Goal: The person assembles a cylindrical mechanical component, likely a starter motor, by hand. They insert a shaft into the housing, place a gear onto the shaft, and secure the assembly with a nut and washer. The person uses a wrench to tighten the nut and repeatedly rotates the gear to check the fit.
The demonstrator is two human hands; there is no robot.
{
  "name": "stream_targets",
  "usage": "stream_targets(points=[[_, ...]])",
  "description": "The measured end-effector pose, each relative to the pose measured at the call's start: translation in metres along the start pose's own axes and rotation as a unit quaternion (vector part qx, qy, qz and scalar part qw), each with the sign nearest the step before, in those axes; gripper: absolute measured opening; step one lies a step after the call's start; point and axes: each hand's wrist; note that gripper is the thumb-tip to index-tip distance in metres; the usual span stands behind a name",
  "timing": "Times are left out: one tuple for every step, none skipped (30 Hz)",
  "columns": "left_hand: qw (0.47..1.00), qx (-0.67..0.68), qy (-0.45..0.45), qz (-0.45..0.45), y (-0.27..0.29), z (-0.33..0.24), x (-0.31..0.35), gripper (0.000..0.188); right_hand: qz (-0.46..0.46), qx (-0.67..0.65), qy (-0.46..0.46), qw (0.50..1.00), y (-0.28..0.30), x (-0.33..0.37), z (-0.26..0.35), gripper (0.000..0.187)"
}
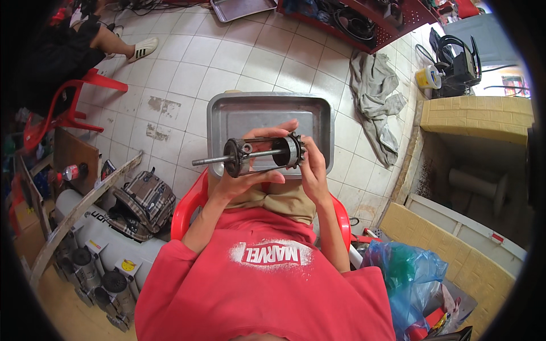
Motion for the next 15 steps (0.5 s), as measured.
stream_targets(points=[[1.0,-0.014,-0.023,0.004,0.001,0.001,-0.002,0.072,-0.009,-0.048,-0.018,0.999,-0.001,-0.001,0.001,0.026],[0.998,-0.053,-0.017,0.001,0.004,-0.001,-0.001,0.07,-0.017,-0.095,-0.036,0.995,-0.002,-0.002,0.001,0.025],[0.996,-0.091,-0.011,-0.003,0.009,-0.004,0.0,0.067,-0.026,-0.142,-0.054,0.988,-0.002,-0.003,0.001,0.026],[0.992,-0.129,-0.007,-0.008,0.012,-0.007,0.0,0.065,0.024,-0.138,-0.092,0.986,0.007,-0.002,-0.002,0.037],[0.993,-0.116,-0.037,0.01,0.013,-0.004,-0.002,0.062,0.016,-0.157,-0.121,0.98,0.006,-0.001,-0.005,0.043],[0.992,-0.102,-0.066,0.029,0.016,0.006,-0.006,0.06,0.007,-0.176,-0.151,0.973,0.004,-0.001,-0.007,0.05],[0.99,-0.088,-0.094,0.048,0.019,0.016,-0.01,0.058,-0.001,-0.191,-0.158,0.969,0.0,-0.003,-0.006,0.054],[0.986,-0.113,-0.104,0.063,0.022,0.023,-0.015,0.056,-0.011,-0.205,-0.165,0.965,-0.003,-0.004,-0.005,0.058],[0.988,-0.109,-0.091,0.06,0.024,0.031,-0.018,0.056,-0.022,-0.219,-0.172,0.96,-0.005,-0.006,-0.003,0.062],[0.99,-0.105,-0.077,0.053,0.024,0.038,-0.019,0.057,-0.043,-0.22,-0.177,0.958,-0.005,-0.006,-0.007,0.06],[0.992,-0.1,-0.063,0.047,0.024,0.044,-0.019,0.057,-0.063,-0.221,-0.181,0.956,-0.005,-0.004,-0.012,0.058],[0.994,-0.078,-0.05,0.052,0.023,0.049,-0.018,0.061,-0.057,-0.226,-0.182,0.955,-0.001,-0.002,-0.013,0.055],[0.997,-0.019,-0.04,0.063,0.021,0.055,-0.016,0.064,-0.051,-0.231,-0.184,0.954,0.002,-0.002,-0.012,0.052],[0.996,0.041,-0.031,0.074,0.018,0.063,-0.015,0.068,-0.038,-0.218,-0.178,0.959,0.005,-0.004,-0.009,0.051],[0.991,0.1,-0.021,0.084,0.015,0.071,-0.014,0.071,-0.024,-0.205,-0.172,0.963,0.006,-0.006,-0.004,0.05]])
Point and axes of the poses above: each hand's wrist, its own x-axis away from the middle knuckle, its own y-axis out of the back of the hand, z = x × y, and after that the axes turned 13 degrees about y, right-handed
